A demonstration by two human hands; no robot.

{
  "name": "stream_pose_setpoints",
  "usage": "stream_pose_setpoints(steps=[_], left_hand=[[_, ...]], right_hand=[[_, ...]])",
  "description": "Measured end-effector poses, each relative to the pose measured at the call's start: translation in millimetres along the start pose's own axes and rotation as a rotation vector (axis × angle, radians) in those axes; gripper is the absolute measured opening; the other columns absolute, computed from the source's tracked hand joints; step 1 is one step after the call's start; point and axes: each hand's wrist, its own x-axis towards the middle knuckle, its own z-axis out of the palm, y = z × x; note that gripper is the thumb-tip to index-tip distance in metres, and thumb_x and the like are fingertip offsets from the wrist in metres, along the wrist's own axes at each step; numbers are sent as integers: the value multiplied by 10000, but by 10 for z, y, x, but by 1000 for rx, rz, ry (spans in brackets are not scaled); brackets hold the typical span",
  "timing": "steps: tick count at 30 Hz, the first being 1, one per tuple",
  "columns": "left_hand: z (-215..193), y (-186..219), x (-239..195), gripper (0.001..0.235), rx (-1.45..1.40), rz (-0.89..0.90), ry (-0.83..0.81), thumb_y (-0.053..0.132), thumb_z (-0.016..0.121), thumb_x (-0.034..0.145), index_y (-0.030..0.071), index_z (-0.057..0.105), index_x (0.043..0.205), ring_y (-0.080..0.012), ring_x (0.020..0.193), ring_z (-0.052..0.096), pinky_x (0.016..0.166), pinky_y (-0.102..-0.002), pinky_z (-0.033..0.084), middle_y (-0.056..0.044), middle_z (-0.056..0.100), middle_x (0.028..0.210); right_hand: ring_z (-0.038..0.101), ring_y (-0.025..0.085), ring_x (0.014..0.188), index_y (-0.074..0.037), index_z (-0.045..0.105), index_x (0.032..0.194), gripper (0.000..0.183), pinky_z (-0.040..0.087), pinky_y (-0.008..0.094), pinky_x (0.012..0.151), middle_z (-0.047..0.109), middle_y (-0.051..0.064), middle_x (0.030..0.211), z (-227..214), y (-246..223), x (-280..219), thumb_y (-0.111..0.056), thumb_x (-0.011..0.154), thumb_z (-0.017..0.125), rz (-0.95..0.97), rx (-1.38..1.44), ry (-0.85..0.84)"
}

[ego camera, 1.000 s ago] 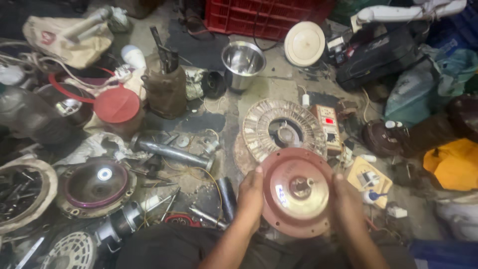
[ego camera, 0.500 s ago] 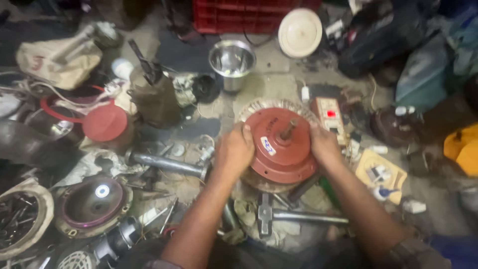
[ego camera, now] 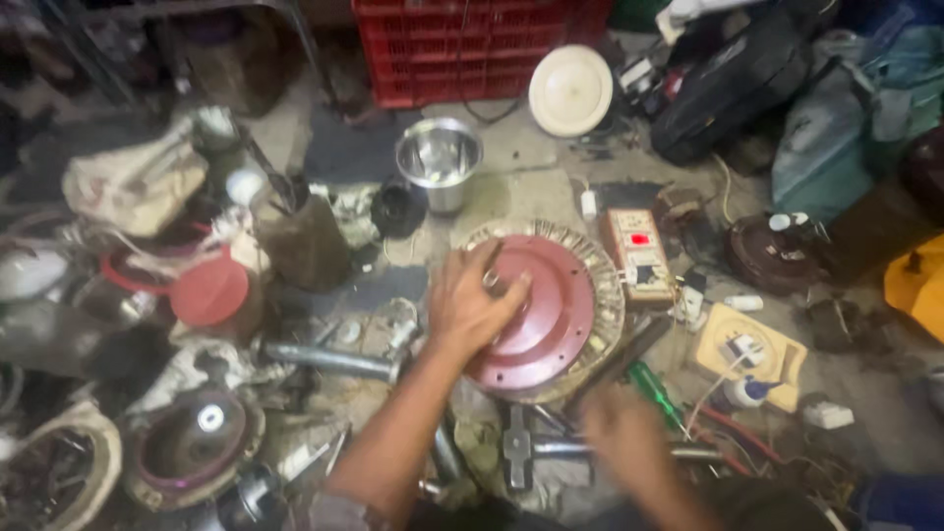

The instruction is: The person is repairing an electrical motor component. They use a hammer to tap a red circular part onto a stator, then insert a metal shaft and rotate the assembly to check its fit.

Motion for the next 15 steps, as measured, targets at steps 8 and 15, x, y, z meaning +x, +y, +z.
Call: stream_pose_setpoints(steps=[8,15], left_hand=[[141,-850,-782,691,-1363,5,46,412,646,927,93,496,1521,-338,1185,664,946,-493,527,-101,566,1427],[311,-1790,-1472,630,-1492,96,124,342,628,961,82,491,1519,-313,1230,625,1006,-467,495,-103,564,1443]], right_hand=[[709,351,895,-109,730,900,136,552,485,810,705,157,915,802,246,-163,-183,860,623,-223,-531,-586],[721,291,1018,-156,712,1138,367,560,443,933,750,118,1035,475,165,-126,-405,870,739,-157,-529,-669]])
